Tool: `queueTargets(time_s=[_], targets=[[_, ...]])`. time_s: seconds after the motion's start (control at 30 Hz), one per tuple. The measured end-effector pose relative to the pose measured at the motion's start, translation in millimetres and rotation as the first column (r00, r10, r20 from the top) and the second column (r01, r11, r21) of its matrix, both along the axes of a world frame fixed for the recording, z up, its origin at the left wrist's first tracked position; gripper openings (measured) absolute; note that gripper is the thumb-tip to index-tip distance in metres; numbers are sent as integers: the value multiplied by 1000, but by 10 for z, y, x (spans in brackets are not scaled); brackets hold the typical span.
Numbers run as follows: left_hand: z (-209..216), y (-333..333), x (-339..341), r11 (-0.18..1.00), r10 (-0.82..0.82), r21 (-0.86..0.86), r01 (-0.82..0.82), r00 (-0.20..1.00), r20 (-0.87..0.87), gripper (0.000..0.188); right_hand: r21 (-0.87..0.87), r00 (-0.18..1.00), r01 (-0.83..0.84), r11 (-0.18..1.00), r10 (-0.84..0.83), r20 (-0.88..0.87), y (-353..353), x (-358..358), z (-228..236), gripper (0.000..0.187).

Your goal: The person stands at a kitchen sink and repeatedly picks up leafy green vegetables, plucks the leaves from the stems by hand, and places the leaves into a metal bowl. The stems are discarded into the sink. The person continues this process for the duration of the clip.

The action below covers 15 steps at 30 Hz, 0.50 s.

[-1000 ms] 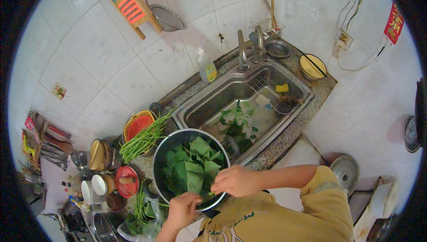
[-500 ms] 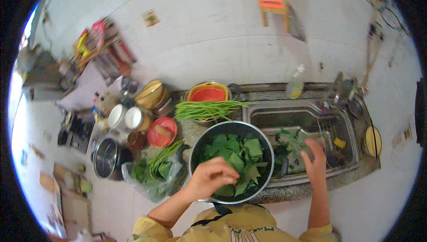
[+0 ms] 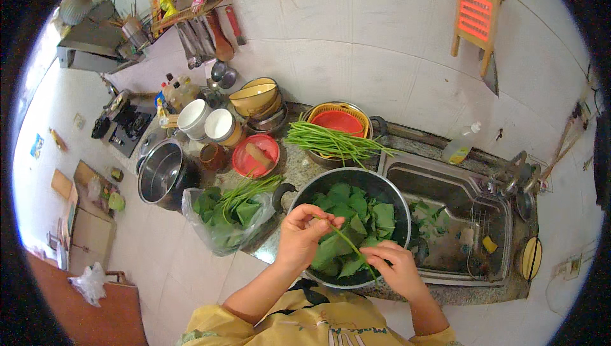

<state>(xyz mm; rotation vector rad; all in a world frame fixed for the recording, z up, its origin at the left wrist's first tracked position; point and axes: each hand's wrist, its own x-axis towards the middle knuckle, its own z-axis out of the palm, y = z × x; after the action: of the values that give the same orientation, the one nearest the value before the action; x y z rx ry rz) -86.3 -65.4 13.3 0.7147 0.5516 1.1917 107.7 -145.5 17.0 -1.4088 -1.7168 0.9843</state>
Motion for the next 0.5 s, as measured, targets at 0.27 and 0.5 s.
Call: queueTargets(time_s=[0.27,0.5], targets=[[-44,25,-263,991,132,20,-131,983,-129,9,213,992,45,976,-70,109,478,-186,-11,14],[-293,102,-999,764,591,-119,-634,763,-263,6,356,919,265,896,-346,186,1259,17,-103,12]])
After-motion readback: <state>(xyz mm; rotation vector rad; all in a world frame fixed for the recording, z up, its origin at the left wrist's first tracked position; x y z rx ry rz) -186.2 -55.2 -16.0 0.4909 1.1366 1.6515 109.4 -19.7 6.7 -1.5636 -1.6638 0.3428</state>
